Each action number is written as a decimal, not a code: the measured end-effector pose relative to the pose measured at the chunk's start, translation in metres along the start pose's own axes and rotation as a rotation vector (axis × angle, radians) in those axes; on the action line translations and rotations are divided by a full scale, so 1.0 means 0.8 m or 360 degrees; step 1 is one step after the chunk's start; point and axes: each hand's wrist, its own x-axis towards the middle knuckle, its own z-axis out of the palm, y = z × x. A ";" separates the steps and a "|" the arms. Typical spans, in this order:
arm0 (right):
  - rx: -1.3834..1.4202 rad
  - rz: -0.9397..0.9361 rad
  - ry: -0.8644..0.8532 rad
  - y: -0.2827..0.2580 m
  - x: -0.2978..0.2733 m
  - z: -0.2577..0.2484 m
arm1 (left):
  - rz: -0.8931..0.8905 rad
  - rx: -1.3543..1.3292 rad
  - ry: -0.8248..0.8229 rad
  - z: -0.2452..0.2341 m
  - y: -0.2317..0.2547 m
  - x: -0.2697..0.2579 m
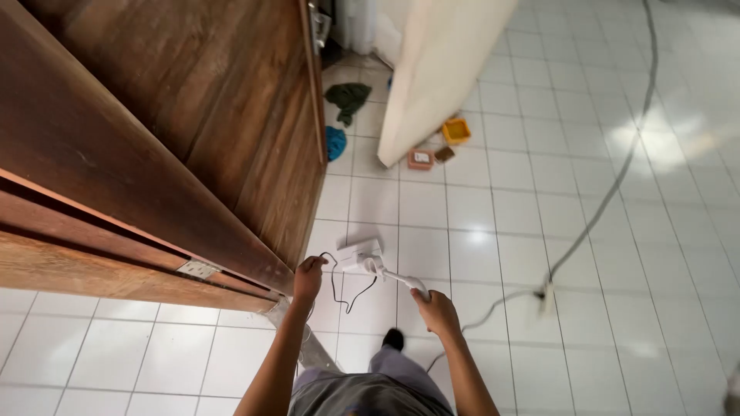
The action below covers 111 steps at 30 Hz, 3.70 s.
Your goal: Vacuuming a tiled floor using a handheld vacuum cleaner.
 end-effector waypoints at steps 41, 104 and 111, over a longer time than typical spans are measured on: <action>-0.0871 -0.0378 -0.0138 -0.334 0.320 -0.062 | 0.0636 0.1257 0.1596 -0.054 0.209 0.273; -0.0906 -0.0798 -0.0506 -0.391 0.527 0.128 | -0.0280 -0.0643 0.1414 -0.033 0.097 0.274; -0.0785 -0.0946 -0.0518 -0.417 0.613 0.140 | -0.0571 -0.0649 0.1800 -0.091 0.194 0.299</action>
